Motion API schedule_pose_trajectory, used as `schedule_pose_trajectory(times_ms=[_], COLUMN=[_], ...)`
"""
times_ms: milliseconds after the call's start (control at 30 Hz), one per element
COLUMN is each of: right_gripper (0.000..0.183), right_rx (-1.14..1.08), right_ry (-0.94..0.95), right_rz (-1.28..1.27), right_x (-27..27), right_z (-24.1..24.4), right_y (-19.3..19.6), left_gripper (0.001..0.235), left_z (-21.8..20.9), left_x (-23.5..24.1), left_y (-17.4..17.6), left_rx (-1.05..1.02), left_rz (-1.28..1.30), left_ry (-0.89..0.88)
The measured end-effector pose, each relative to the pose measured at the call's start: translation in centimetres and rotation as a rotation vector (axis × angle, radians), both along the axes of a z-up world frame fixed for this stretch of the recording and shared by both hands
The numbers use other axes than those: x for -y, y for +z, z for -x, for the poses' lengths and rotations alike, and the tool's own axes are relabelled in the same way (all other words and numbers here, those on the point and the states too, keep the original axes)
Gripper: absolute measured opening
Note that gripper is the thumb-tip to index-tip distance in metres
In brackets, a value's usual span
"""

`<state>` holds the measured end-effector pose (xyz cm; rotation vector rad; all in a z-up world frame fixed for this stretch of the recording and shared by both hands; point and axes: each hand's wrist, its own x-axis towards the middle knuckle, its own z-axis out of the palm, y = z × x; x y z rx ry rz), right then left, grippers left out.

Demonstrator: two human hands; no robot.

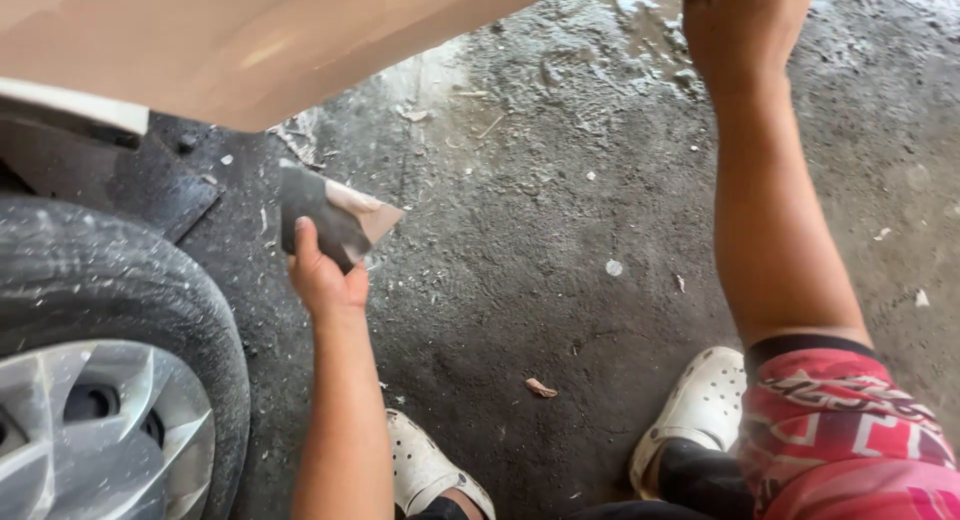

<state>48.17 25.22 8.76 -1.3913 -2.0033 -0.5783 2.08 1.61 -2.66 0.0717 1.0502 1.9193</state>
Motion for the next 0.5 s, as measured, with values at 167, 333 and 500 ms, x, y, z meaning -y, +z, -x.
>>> schedule_pose_trajectory(times_ms=[167,333,500], right_gripper=[0.017,0.024,0.022], right_rx=[-0.192,-0.372,-0.453], right_ry=[0.243,0.254,0.304], right_rz=[-0.057,0.018,0.019], right_x=[4.7,8.0,10.3], right_z=[10.2,18.7,25.1], right_y=[0.9,0.9,0.7], left_gripper=[0.05,0.046,0.042], left_z=[0.2,0.4,1.3], left_x=[0.0,0.2,0.7], left_y=[-0.3,-0.9,-0.4], left_rx=[-0.003,-0.021,-0.024], left_rz=[0.014,0.022,-0.002], left_ry=[0.052,0.03,0.033])
